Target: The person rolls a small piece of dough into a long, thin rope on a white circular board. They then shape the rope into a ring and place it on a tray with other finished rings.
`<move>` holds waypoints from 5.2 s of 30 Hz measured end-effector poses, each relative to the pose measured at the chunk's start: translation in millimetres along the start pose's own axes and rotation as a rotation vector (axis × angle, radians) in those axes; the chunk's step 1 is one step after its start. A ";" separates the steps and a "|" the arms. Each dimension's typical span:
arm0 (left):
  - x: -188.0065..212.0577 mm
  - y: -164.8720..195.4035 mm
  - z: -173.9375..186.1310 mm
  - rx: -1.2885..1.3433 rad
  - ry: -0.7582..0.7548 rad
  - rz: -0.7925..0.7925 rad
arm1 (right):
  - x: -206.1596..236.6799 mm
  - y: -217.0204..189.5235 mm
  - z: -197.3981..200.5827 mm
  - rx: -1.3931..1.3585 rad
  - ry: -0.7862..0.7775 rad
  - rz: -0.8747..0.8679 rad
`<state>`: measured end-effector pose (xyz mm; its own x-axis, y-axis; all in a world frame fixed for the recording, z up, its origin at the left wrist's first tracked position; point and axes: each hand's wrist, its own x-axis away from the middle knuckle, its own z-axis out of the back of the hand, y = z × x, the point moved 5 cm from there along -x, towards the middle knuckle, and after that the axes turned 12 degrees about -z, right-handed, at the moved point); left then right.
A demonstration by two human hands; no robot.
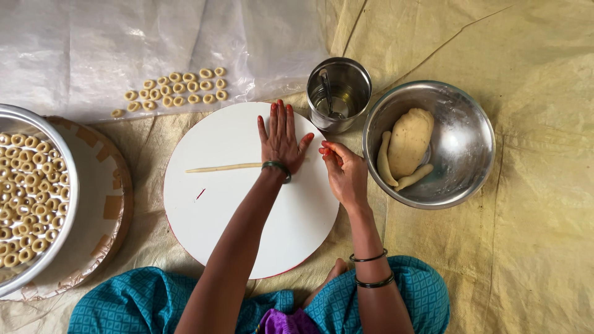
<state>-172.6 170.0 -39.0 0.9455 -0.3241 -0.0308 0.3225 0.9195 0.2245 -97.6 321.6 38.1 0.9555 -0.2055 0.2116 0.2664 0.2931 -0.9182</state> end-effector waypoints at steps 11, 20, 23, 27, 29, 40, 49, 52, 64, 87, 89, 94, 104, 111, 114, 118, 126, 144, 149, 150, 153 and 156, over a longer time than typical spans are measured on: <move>124.2 56.7 -8.2 -0.048 -0.075 -0.197 | -2.1 2.0 -7.6 0.061 -0.028 0.035; 149.1 10.4 -1.1 -0.080 -0.093 -0.145 | -2.9 4.7 -9.0 0.076 -0.027 0.049; 110.0 -8.4 -0.5 -0.070 -0.018 -0.116 | -2.0 3.3 -8.8 0.067 -0.037 0.032; 45.8 -37.8 4.8 0.003 0.004 -0.023 | -1.1 1.3 -6.6 0.092 -0.026 0.021; 28.5 -47.3 9.8 0.005 0.025 0.006 | -1.4 3.9 -6.5 0.071 -0.024 -0.002; 100.0 -25.8 42.9 0.306 0.461 0.030 | -7.0 27.6 -44.3 -0.145 -0.205 -0.026; 122.0 -18.2 127.6 0.809 1.104 0.231 | 77.2 10.0 -106.0 -0.613 -0.980 -0.274; 122.9 -8.7 142.4 0.801 1.124 0.272 | 96.9 11.2 -105.5 -0.714 -1.002 -0.290; 105.7 -0.2 150.0 1.435 1.176 0.444 | 177.4 -41.1 -90.6 -0.906 -1.550 -0.266; 79.5 -10.0 128.4 2.244 1.089 0.805 | 225.9 -40.1 -106.0 -1.089 -1.774 -0.382; 78.2 -19.8 134.9 2.161 1.138 0.762 | 228.5 -35.9 -110.7 -1.105 -1.737 -0.390; 79.0 -31.3 168.6 1.513 1.248 0.486 | 231.3 -26.8 -121.2 -1.156 -1.676 -0.454; 85.3 -0.7 164.1 0.015 0.836 -0.105 | 181.0 12.0 -129.4 -0.503 -1.295 -0.180; 126.1 -36.8 42.2 0.089 0.171 0.003 | 43.0 22.6 -52.1 -0.519 -0.469 -0.203; 146.9 -37.4 7.2 0.056 0.003 0.039 | 14.4 21.4 -17.1 -0.661 -0.303 -0.230; 133.9 -42.6 -1.1 0.041 0.041 0.057 | 0.6 29.5 -5.2 -0.780 -0.159 -0.276; 56.4 -71.0 18.6 0.009 0.045 0.102 | 1.3 29.3 0.2 -0.713 0.022 -0.145; 170.6 -28.3 8.1 0.011 0.010 -0.112 | 0.2 27.4 5.0 -0.714 0.062 -0.026; 159.7 -4.5 6.0 0.067 0.019 -0.086 | 0.1 30.1 8.7 -0.743 0.085 -0.070; 147.8 -4.8 6.1 0.054 0.031 -0.046 | -0.4 29.6 9.8 -0.746 0.089 -0.068; 99.5 -18.6 9.1 0.019 0.065 0.050 | 1.8 28.6 12.8 -0.737 0.097 -0.061; 58.2 -35.6 15.6 -0.010 0.077 0.071 | 5.9 26.2 13.4 -0.696 0.100 -0.046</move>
<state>-129.8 114.9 -33.5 0.9664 -0.2406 -0.0905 0.2550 0.9418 0.2189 -83.3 340.6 19.8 0.9201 -0.2978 0.2543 0.1315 -0.3766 -0.9170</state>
